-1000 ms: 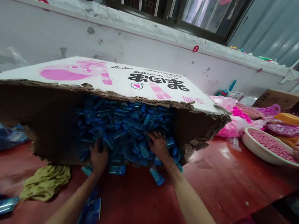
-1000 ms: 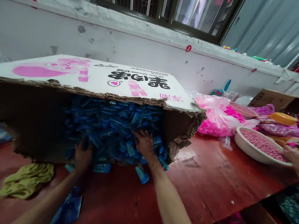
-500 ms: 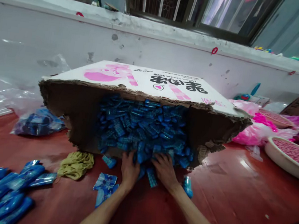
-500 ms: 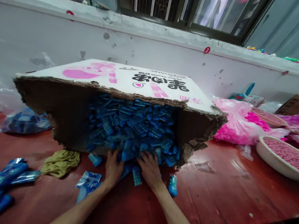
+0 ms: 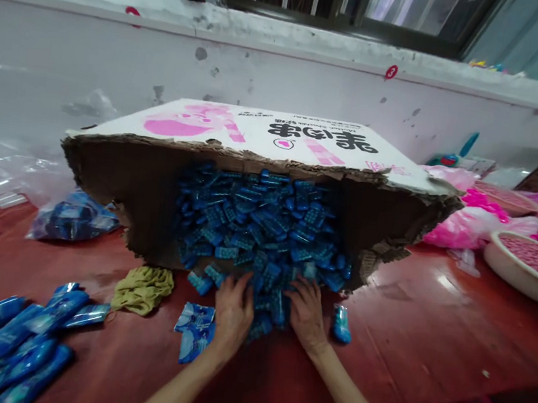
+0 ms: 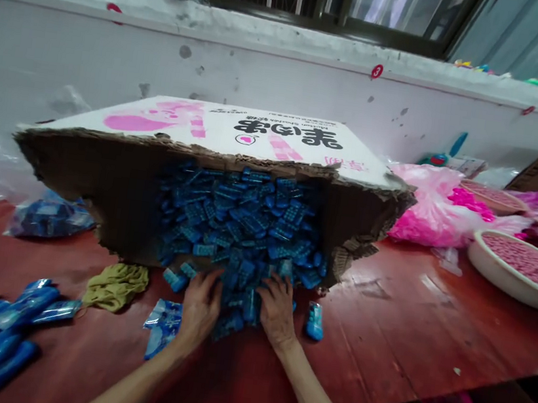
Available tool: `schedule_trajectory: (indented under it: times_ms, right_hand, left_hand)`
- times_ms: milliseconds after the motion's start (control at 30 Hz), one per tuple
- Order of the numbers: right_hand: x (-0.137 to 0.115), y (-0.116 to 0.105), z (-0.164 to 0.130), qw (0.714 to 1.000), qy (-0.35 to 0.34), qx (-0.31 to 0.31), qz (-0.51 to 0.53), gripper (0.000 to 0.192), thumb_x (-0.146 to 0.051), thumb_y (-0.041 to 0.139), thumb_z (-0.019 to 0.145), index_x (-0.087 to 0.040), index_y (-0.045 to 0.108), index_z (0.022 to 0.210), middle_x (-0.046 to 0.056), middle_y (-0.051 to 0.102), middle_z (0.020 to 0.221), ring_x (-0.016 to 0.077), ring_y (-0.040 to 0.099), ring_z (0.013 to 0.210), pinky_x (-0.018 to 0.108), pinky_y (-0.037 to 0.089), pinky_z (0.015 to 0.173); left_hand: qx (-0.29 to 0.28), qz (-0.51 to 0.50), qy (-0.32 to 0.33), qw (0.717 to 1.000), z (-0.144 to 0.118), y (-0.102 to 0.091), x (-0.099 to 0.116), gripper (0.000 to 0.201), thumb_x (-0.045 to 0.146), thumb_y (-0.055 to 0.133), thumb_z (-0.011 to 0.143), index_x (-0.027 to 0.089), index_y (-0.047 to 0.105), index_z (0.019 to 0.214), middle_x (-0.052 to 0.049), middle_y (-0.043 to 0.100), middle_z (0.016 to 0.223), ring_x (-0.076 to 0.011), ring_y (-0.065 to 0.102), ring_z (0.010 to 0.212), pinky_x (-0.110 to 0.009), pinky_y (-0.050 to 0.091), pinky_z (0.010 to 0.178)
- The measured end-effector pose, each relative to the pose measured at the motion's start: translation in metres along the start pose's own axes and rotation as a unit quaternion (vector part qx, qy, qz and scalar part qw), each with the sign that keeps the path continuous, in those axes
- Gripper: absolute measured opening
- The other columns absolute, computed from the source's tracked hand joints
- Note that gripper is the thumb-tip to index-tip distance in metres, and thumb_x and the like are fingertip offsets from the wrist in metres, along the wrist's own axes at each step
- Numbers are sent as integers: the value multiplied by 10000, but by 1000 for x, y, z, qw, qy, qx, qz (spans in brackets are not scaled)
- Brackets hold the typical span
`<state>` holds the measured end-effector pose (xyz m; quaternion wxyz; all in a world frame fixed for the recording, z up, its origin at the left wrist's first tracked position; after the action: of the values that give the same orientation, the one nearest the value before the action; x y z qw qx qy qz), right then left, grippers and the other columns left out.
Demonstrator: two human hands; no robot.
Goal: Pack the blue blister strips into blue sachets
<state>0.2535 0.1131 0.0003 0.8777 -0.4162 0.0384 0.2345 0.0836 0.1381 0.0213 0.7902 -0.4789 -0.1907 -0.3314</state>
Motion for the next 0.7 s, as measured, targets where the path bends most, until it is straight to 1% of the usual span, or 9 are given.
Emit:
schedule_trajectory:
  times_ms: [67,167,233,300,400,467,533,600,700]
  right_hand:
    - [-10,-8,-1,1000,17,18,8,328,-48,359,798,-208,637,868,62,630,941,215,479,1056,459,318,954]
    - [-27,-13,2,999,23,23,34,308,-70,362,827,-201,624,922,65,629,921,211,515,979,420,369,896]
    - [-38,-10,7,998,17,11,64,300,-72,361,837,-194,615,940,64,633,903,203,539,922,391,394,852]
    - [-52,-1,17,995,9,-13,98,298,-67,363,837,-193,611,947,58,638,878,192,555,865,361,413,816]
    - [-80,23,42,987,-11,-76,139,331,-57,364,832,-220,601,995,45,630,930,177,559,876,309,427,801]
    - [-101,46,61,977,-35,-138,157,369,-43,358,833,-248,579,1046,28,606,1012,153,551,926,257,427,809]
    - [-119,71,79,968,-54,-190,154,392,-23,367,821,-251,558,1077,10,591,1040,125,547,948,210,421,811]
    - [-128,93,94,965,-58,-210,143,387,-11,383,807,-234,557,1071,11,596,1018,118,557,932,198,422,799]
    - [-132,122,108,963,-60,-228,128,377,-5,398,793,-208,558,1068,33,604,995,132,569,911,219,429,788]
  left_hand:
    - [14,6,-21,1000,7,-18,-19,265,233,389,816,221,576,1004,-88,586,953,-234,540,935,-408,430,817]
    - [17,74,-98,992,23,-46,-62,278,240,352,821,179,565,989,-97,590,941,-216,550,902,-355,431,793]
    - [20,106,-127,986,35,-63,-89,306,259,353,815,144,557,1012,-113,593,896,-229,562,843,-359,434,745]
    - [10,130,-144,981,46,-72,-111,301,294,393,796,142,567,990,-107,603,840,-237,576,790,-353,435,690]
    - [-17,152,-148,977,59,-72,-131,275,316,464,762,156,582,952,-93,620,807,-232,591,761,-327,430,653]
    - [-33,155,-139,977,65,-67,-138,266,295,490,750,156,583,956,-95,630,834,-224,597,778,-314,428,661]
    - [-47,155,-129,978,69,-62,-143,254,263,490,751,144,586,954,-108,635,866,-221,600,791,-310,428,673]
    - [-58,152,-119,979,70,-59,-147,231,226,468,761,135,594,932,-121,639,879,-219,603,796,-313,426,687]
    - [-69,143,-103,982,71,-56,-151,219,190,440,773,150,607,910,-120,646,896,-213,606,816,-316,425,711]
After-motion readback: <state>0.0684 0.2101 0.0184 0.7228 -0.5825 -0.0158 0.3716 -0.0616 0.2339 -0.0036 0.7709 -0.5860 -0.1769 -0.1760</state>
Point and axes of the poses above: each hand's wrist, its own z-axis towards the middle knuckle, its own y-axis out of the palm, x = y × z, the point moved 5 cm from there along z, towards the middle knuckle
